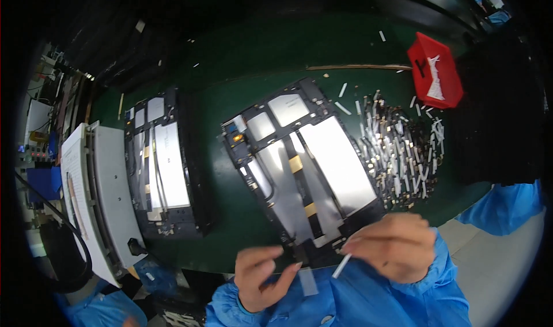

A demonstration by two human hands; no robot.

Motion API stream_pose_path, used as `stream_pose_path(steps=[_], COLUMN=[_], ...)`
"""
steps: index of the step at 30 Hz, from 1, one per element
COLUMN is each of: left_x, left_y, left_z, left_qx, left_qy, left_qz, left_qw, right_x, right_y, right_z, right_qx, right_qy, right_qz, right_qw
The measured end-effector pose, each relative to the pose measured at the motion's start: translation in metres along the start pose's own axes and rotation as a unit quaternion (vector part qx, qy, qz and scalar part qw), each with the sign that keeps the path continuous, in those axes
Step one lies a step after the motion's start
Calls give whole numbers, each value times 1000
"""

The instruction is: The person assembles internal components into a tablet chassis by routing and seating ribbon cables and securing battery packs with adhesive strips. This is done using tweezers and a manual probe to precisely position the components.

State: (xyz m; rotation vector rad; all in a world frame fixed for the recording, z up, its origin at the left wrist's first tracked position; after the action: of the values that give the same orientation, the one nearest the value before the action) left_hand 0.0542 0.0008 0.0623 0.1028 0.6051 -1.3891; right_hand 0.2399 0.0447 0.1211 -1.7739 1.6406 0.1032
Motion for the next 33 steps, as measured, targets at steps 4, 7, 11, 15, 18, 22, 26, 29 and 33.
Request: stream_pose_path(steps=[4,7,11,15,18,22,26,29,33], left_x=[-43,-52,-45,-50,-52,-51,-62,-73,-73], left_y=[31,31,13,13,10,7,17,26,27], left_z=[9,6,-9,-21,-34,-47,-42,-44,-47], left_qx=[-43,-33,18,66,149,213,113,86,42], left_qy=[123,92,60,10,-79,-138,-7,-56,-27], left_qz=[-87,-75,-48,-32,-28,-62,-107,-100,-100], left_qw=[988,992,997,997,985,965,988,990,994], right_x=[-19,-36,-45,-49,-42,-26,11,8,10], right_y=[-94,-161,-193,-184,-172,-81,8,44,61], right_z=[18,70,146,142,128,71,18,17,26], right_qx=[258,317,458,459,396,199,4,-21,10], right_qy=[35,101,113,181,164,252,211,123,30], right_qz=[200,367,266,244,254,108,-77,-102,-70], right_qw=[944,869,841,835,867,941,975,987,997])
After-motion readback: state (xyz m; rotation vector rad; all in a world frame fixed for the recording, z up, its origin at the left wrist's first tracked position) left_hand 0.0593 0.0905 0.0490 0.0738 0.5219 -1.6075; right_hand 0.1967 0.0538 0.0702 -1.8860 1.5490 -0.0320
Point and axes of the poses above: each hand's wrist, its own x-axis away from the middle knuckle, its own y-axis out of the palm, z = x × y, the point moved 7 cm from there along -x, towards the middle knuckle, and after that the axes turned 13 degrees about z, right-handed, at the moved point
